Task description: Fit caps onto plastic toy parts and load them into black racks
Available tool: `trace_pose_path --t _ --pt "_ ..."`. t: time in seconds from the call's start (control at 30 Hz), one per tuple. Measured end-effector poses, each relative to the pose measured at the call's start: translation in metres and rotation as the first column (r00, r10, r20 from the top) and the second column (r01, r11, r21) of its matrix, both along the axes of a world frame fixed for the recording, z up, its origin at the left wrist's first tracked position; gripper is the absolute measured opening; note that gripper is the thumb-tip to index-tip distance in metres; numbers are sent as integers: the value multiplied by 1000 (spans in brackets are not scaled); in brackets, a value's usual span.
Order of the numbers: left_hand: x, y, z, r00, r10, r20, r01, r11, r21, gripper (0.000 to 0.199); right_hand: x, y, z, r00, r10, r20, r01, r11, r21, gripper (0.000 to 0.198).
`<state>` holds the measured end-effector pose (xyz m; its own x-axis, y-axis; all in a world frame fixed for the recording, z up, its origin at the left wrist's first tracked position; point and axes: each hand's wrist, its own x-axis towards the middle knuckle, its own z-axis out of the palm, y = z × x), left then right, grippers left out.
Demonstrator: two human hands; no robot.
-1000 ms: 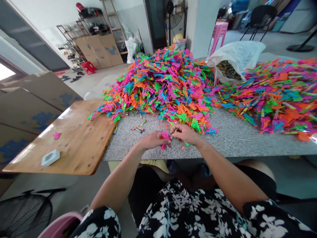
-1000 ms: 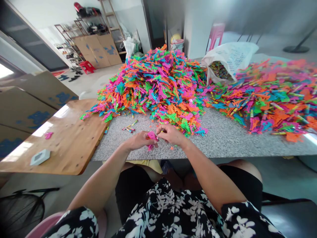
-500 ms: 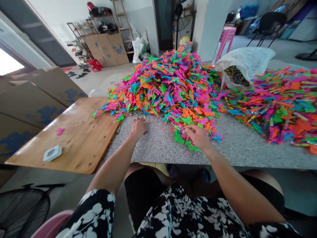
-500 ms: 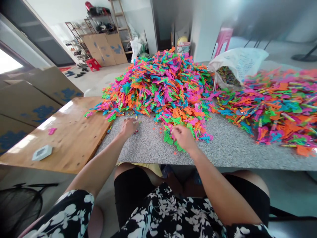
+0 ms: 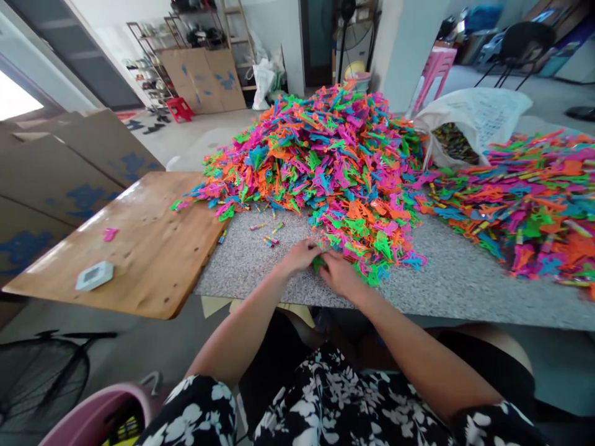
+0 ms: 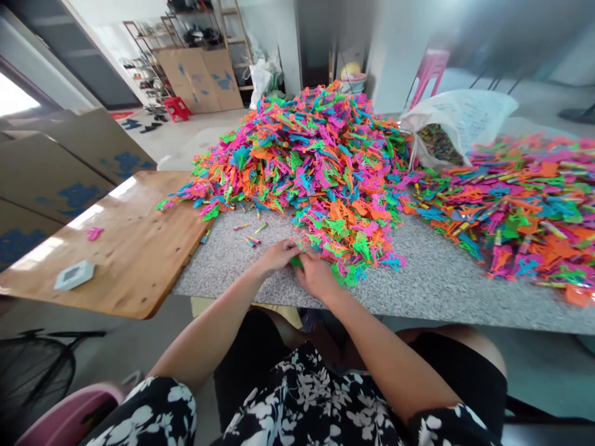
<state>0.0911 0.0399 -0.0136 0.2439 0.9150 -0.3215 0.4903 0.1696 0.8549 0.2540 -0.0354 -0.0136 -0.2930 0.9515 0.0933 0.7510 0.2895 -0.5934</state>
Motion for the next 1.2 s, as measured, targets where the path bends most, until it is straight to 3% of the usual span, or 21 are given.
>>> trace_pose_path --t 0.13,0.27,0.37,0.47,0.6,0.7,0.8,0.87,0.97,1.07,1.2 --pt "-39 -2 -1 973 189 133 -189 982 -16 22 -11 32 -2 990 75 -120 -68 996 63 27" --pt "-99 -6 5 861 383 335 -387 920 -59 49 -48 81 7 999 4 48 -6 999 41 33" --pt "-135 -15 10 758 496 423 -504 858 -101 53 -88 115 15 975 91 202 -90 996 -13 43" --pt "-155 -29 12 679 558 477 -573 809 -129 53 -121 140 17 934 169 314 -162 986 -48 50" --pt "-166 -43 13 620 583 525 -598 784 -166 54 -137 156 9 905 197 377 -183 980 -74 41" --pt "-168 -47 13 537 610 582 -612 757 -229 52 -131 152 4 947 89 309 -79 996 -47 30" --pt "-163 -44 11 393 602 695 -614 735 -289 48 -120 133 0 993 -114 -27 112 991 -74 19" --pt "-154 -40 10 299 581 757 -627 718 -302 42 -113 110 -3 902 -215 -376 139 966 -218 16" --pt "-132 -33 9 200 546 814 -647 698 -309 33 -107 70 -6 588 -277 -760 -92 911 -403 14" --pt "-104 -28 10 179 499 848 -618 728 -298 26 -105 42 -4 385 -296 -874 -243 881 -405 19" --pt "-77 -27 14 172 461 871 -575 764 -291 22 -98 30 3 329 -320 -889 -194 898 -395 30"
